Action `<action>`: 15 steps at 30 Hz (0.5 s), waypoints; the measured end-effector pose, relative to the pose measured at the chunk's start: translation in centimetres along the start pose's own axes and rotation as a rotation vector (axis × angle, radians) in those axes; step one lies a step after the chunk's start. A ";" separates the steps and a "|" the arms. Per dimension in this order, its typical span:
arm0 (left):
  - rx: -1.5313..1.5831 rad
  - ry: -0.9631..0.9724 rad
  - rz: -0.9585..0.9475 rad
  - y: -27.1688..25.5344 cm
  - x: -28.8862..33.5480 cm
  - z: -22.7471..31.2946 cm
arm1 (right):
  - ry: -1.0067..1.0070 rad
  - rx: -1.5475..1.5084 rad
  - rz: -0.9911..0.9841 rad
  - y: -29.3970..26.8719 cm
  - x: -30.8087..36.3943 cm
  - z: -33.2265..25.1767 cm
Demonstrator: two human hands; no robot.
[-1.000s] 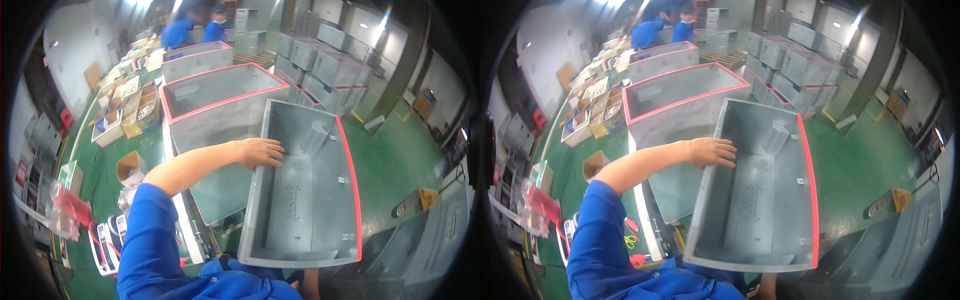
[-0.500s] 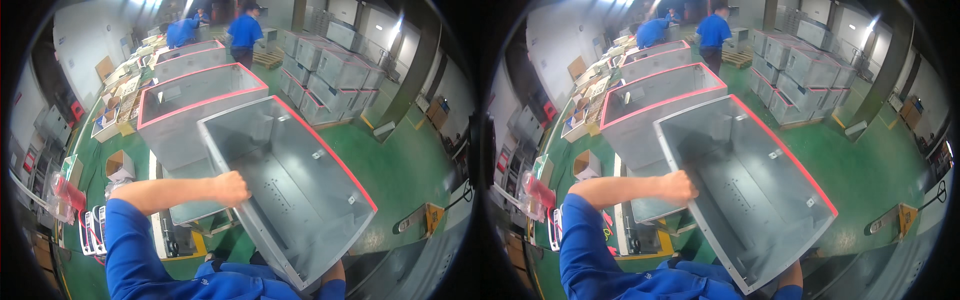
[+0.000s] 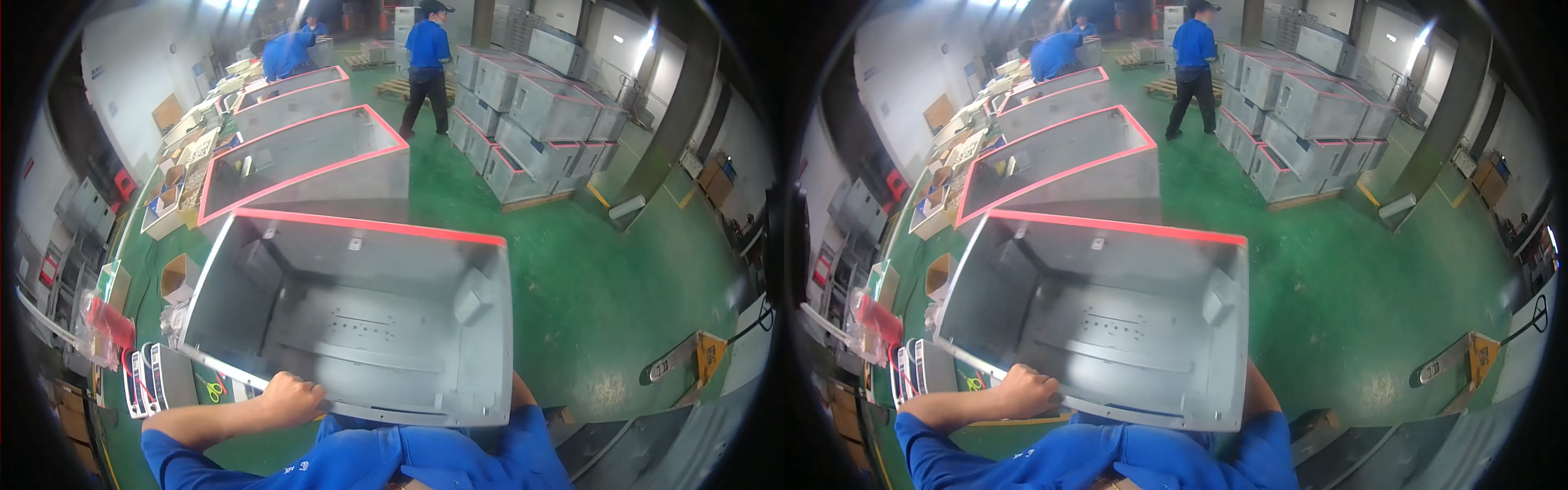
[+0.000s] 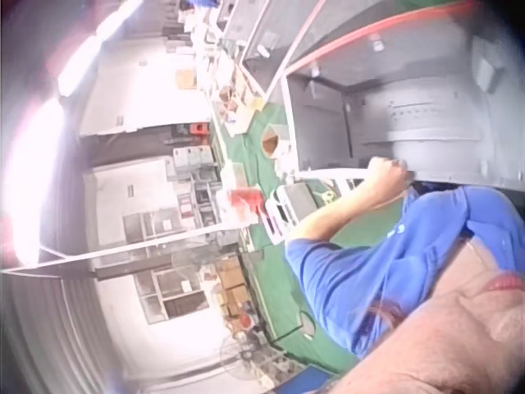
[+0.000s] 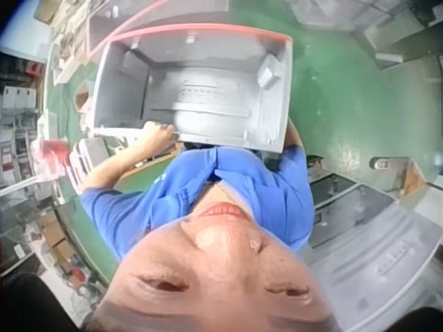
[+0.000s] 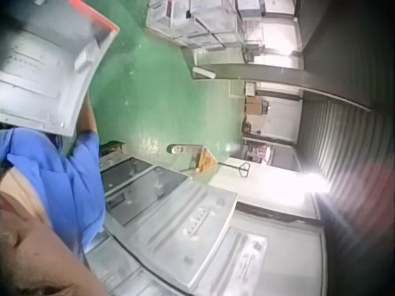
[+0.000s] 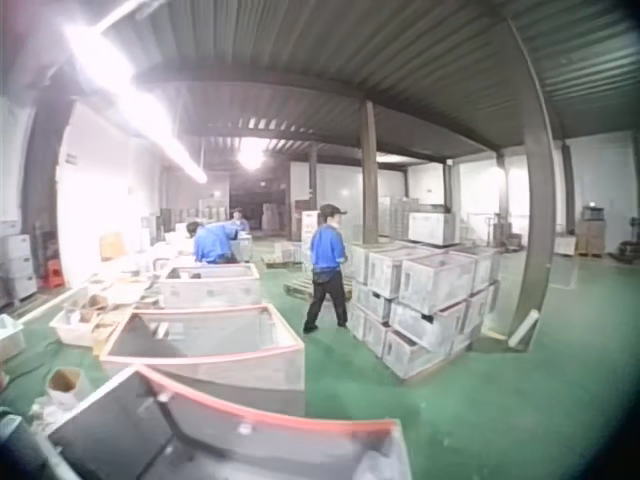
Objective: The person wipes the surface of a large metal cabinet frame with a cloth. They then measure and apply red protective tape along the top and side edges, smoothing it down to ensure adhesion. The person uses scissors to cut the tape to the required length.
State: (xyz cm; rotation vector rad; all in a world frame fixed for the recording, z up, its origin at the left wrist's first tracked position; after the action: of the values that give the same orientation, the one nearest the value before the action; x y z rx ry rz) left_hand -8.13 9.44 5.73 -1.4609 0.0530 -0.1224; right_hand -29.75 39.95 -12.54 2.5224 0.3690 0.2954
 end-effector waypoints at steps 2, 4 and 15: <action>-0.002 -0.028 0.019 0.6 0.1 -0.2 | -0.003 -0.006 0.003 0.8 -1.4 -0.3; -0.067 -0.057 0.063 1.3 0.3 -0.8 | 0.006 -0.025 0.029 1.5 -2.1 0.2; -0.189 -0.223 0.430 -2.1 -1.4 -3.0 | -0.252 0.079 0.208 0.7 -1.0 9.7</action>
State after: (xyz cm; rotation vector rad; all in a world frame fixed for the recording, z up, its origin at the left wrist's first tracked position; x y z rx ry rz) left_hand -9.94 6.44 7.45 -1.6112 0.1996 0.4045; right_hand -27.78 34.14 -20.16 2.6387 0.0196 0.0391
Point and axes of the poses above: each hand's wrist, its own x-axis away from the middle knuckle, its own y-axis out of the palm, z = x × y, the point moved 1 cm from there along -x, towards the middle knuckle, and after that the axes turned 10 degrees about -y, right-handed, at the moved point
